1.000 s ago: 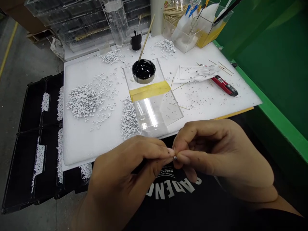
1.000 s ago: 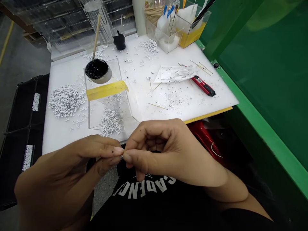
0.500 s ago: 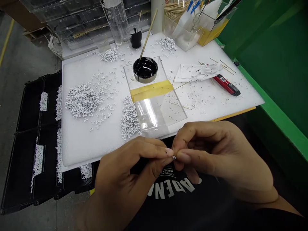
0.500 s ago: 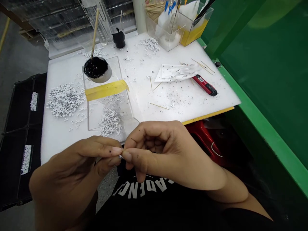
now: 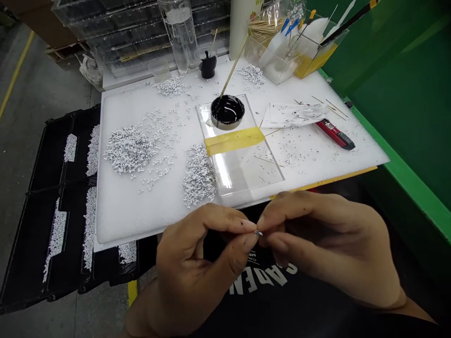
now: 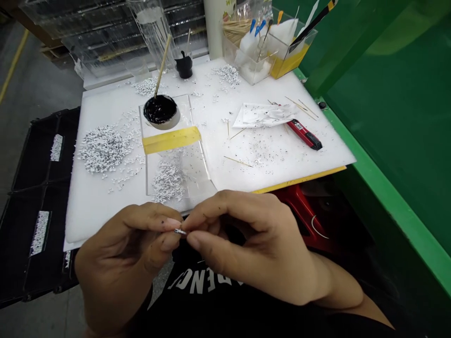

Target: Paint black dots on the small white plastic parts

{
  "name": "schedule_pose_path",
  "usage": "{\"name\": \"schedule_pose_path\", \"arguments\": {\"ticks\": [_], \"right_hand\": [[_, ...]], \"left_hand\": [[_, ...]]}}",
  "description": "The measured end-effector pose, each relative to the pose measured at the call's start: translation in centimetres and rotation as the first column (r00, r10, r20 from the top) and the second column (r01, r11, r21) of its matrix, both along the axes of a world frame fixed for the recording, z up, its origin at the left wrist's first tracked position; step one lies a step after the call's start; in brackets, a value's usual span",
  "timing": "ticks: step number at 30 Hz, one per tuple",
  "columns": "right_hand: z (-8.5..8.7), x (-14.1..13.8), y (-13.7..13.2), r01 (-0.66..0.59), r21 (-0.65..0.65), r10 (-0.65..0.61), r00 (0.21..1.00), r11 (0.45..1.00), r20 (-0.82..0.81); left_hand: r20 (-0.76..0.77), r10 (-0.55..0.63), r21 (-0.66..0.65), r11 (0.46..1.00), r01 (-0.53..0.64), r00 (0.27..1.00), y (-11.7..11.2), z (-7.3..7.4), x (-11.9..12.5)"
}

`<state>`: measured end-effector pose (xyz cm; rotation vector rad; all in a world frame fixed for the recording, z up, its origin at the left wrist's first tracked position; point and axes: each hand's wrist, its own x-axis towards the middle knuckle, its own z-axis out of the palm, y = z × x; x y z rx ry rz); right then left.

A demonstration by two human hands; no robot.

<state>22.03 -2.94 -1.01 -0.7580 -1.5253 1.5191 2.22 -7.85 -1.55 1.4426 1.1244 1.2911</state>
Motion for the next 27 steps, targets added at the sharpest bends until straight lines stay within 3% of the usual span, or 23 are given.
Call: {"name": "schedule_pose_path", "arguments": {"ticks": [3, 7, 16, 27], "right_hand": [[-0.3, -0.2, 0.0, 0.077, 0.222, -0.097, 0.992, 0.972, 0.081], [-0.7, -0.2, 0.1, 0.076, 0.340, -0.116, 0.989, 0.937, 0.097], [-0.7, 0.2, 0.3, 0.096, 0.431, -0.157, 0.982, 0.897, 0.108], [-0.4, 0.3, 0.4, 0.107, 0.409, -0.156, 0.984, 0.906, 0.089]], "left_hand": [[0.027, 0.020, 0.051, 0.998, -0.022, 0.999, 0.0, -0.4, 0.2], [0.059, 0.053, 0.106, 0.993, -0.059, 0.997, 0.1, -0.8, 0.7], [0.062, 0.061, 0.165, 0.984, -0.071, 0.996, 0.3, -1.1, 1.4], [0.010, 0.087, 0.174, 0.981, -0.087, 0.996, 0.4, -0.9, 1.5]]}}
